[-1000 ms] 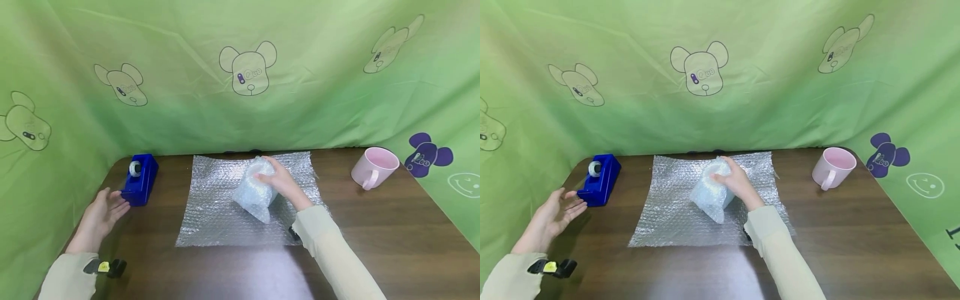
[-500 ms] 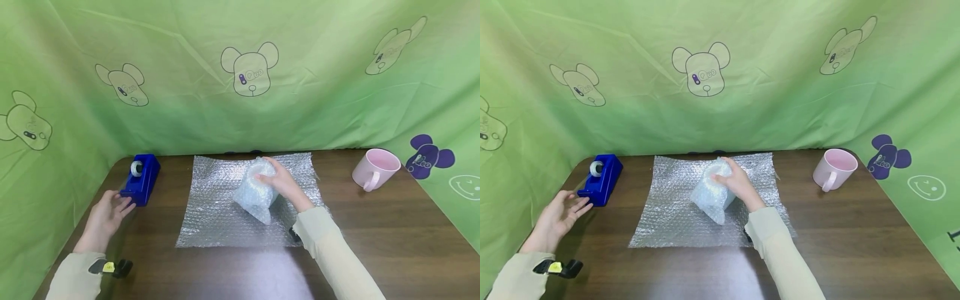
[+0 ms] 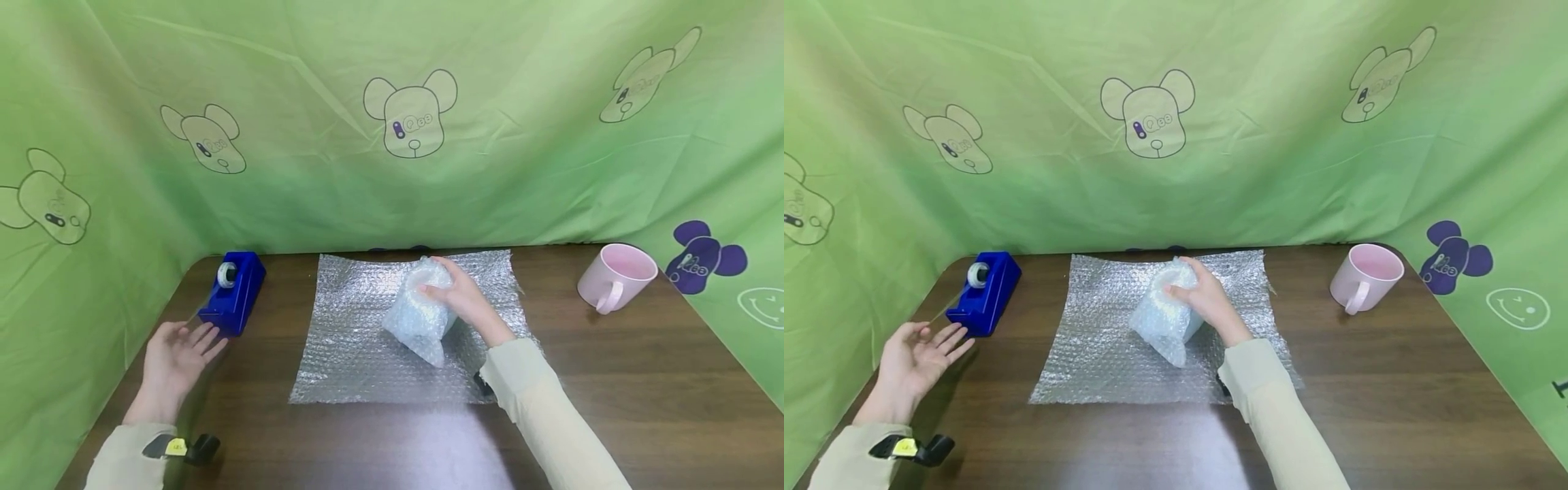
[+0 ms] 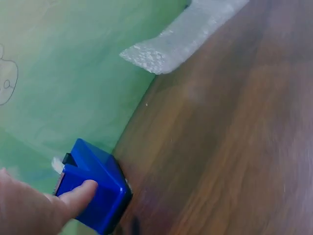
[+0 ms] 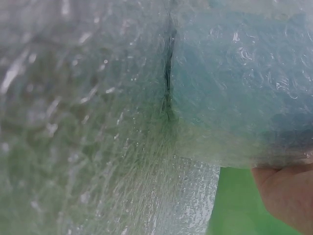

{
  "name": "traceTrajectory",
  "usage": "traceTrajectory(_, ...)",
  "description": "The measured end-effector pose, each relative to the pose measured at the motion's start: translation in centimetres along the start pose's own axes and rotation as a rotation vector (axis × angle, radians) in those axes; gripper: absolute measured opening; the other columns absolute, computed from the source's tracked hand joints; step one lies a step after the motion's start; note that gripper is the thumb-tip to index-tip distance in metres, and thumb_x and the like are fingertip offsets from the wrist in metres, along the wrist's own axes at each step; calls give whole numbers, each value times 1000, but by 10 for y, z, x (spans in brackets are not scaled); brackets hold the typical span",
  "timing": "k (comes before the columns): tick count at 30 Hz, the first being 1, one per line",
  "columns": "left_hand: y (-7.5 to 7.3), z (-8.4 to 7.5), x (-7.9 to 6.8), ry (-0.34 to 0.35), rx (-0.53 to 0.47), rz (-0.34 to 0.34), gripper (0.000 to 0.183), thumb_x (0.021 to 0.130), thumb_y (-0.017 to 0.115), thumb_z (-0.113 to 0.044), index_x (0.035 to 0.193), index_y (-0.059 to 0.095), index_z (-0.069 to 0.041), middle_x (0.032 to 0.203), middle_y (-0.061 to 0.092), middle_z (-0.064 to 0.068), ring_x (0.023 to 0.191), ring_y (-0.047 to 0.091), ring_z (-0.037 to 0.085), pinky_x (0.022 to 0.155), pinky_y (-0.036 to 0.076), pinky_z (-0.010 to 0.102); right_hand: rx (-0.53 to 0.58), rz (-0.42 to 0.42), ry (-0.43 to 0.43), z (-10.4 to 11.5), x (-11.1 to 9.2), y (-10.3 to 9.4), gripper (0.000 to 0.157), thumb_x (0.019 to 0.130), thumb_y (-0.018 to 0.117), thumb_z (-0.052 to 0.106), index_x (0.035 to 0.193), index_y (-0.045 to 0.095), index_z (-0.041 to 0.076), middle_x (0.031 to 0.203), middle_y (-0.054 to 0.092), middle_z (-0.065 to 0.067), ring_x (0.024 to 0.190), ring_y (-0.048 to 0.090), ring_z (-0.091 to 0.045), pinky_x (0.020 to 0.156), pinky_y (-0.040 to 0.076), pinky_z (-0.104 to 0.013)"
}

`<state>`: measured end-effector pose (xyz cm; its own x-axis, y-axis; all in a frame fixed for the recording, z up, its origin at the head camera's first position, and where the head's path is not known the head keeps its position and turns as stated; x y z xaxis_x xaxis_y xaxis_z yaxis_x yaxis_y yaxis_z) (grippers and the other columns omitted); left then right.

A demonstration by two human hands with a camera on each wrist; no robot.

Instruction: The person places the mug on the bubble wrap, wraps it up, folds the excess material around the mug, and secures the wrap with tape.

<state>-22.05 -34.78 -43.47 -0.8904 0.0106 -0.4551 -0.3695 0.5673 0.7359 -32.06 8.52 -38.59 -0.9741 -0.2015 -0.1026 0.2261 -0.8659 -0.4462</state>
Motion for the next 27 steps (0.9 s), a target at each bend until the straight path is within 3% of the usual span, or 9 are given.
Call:
traceTrajectory(2, -8, -2, 0, 12, 113, -75, 50, 100, 40, -41, 62, 53, -12, 155, 29, -6, 147, 17, 10, 121, 21, 30, 1, 4, -2, 0, 1, 0, 76, 87, 67, 27, 150, 27, 14, 159, 21, -14, 144, 20, -40, 113, 18, -65)
traceTrajectory(4, -13, -6, -1, 31, 250, -143, 39, 96, 48, -47, 72, 58, -17, 123, 61, -7, 128, 47, 9, 109, 41, 25, -2, 3, -3, -1, 0, 0, 76, 87, 67, 27, 150, 27, 14, 158, 21, -15, 144, 21, -41, 113, 19, -66)
traceTrajectory(6, -16, -10, -1, 56, 327, -184, 23, 94, 55, -43, 84, 58, -22, 89, 67, -11, 99, 62, 6, 90, 53, 21, -5, 0, -3, -1, 0, -1, 75, 87, 67, 27, 150, 27, 15, 158, 21, -15, 144, 21, -41, 112, 19, -66)
traceTrajectory(8, -14, -12, -2, 85, 341, -176, 11, 94, 57, -33, 94, 59, -22, 78, 69, -6, 81, 67, 6, 83, 56, 21, -9, -3, 0, -1, -1, -2, 75, 87, 67, 27, 150, 28, 16, 159, 21, -15, 144, 21, -41, 112, 20, -66)
traceTrajectory(11, -9, -11, -1, 85, 279, -127, 6, 97, 54, -21, 102, 55, -19, 81, 69, -4, 84, 67, 7, 84, 56, 21, -11, -1, -1, -1, -1, -2, 75, 87, 67, 27, 150, 28, 16, 159, 21, -14, 144, 21, -41, 112, 20, -67)
traceTrajectory(13, -8, -8, 1, 68, 238, -120, 14, 98, 50, -19, 112, 50, -20, 87, 66, -5, 103, 62, 5, 91, 52, 20, -10, 2, 0, -1, -1, -2, 74, 87, 67, 27, 150, 28, 16, 159, 21, -14, 144, 21, -41, 112, 19, -67)
traceTrajectory(17, -10, -2, 5, 21, 139, -147, 38, 101, 43, -19, 132, 25, -34, 127, 48, -13, 140, 28, 2, 112, 35, 19, -10, 9, -6, 0, -1, -1, 75, 88, 66, 27, 150, 27, 15, 159, 20, -14, 144, 20, -41, 112, 19, -67)
traceTrajectory(22, -7, 0, 7, 24, 15, -87, 65, 103, 28, -18, 144, -16, -43, 156, -4, -19, 146, 7, -2, 121, 13, 22, -8, 3, -23, 1, 1, -1, 74, 87, 66, 24, 150, 27, 12, 158, 21, -15, 144, 21, -40, 113, 18, -65)
traceTrajectory(27, -9, 2, 5, 18, -125, 19, 77, 101, 24, -10, 136, -34, -47, 156, -4, -18, 147, -1, 0, 122, 4, 28, -4, 9, -22, 0, 1, -1, 75, 88, 66, 25, 150, 27, 12, 159, 20, -15, 145, 19, -41, 113, 17, -66)
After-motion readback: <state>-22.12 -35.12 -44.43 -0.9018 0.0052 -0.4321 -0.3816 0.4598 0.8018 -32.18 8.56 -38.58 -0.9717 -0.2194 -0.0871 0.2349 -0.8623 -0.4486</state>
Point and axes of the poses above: each hand's wrist, its own x-axis towards the middle knuckle, its own y-axis out of the palm, z = x × y, the point moved 10 cm from there along x, towards the middle knuckle
